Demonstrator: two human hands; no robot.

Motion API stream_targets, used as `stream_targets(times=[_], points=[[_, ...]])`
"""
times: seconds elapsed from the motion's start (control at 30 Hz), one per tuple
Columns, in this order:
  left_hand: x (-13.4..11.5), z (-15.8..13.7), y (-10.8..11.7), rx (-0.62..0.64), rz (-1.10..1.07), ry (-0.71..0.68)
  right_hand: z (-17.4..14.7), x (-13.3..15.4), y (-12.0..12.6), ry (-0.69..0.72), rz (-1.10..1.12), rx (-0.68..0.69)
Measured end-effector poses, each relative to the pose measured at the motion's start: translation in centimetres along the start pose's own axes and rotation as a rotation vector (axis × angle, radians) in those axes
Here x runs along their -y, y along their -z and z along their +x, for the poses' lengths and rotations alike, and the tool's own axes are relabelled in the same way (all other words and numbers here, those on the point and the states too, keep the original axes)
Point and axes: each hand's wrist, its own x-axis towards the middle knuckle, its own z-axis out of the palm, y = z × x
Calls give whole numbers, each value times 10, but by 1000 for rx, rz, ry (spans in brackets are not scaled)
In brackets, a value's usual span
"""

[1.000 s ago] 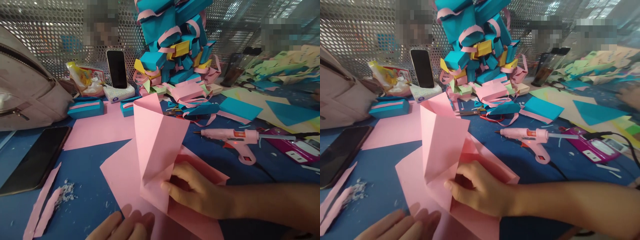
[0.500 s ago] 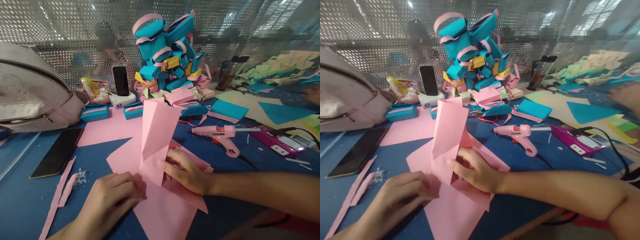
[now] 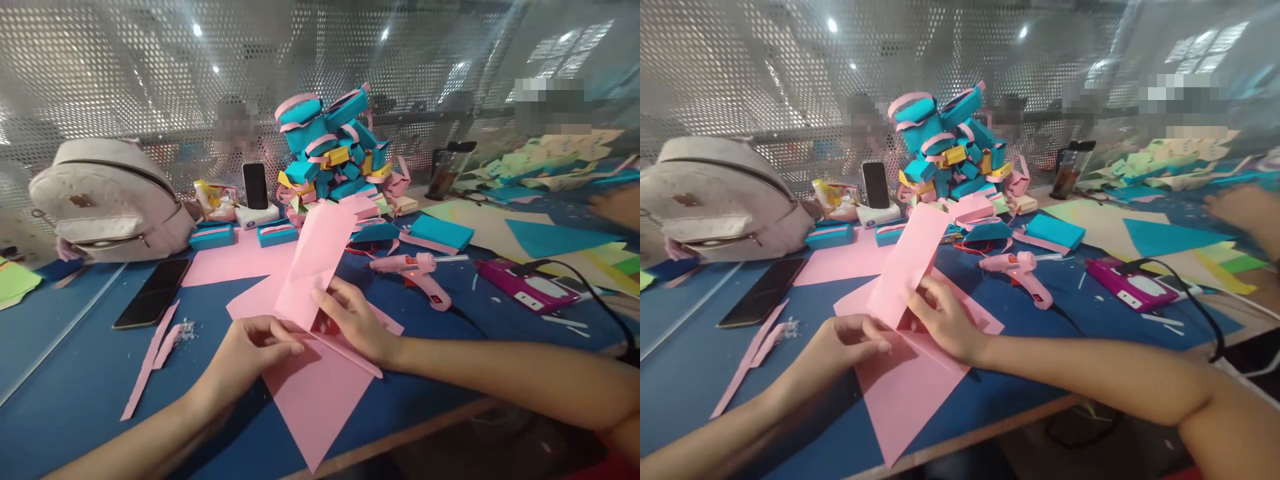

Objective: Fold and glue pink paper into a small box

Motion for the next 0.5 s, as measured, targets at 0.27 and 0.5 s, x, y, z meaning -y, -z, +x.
stream_targets(times=[0.27,0.5], points=[[-8,-7,-19,62,-103,-17,1,-2,1,163,-66,-81],[-35,-23,14,-219,264,-317,1,-4,4,205,-114,-81]])
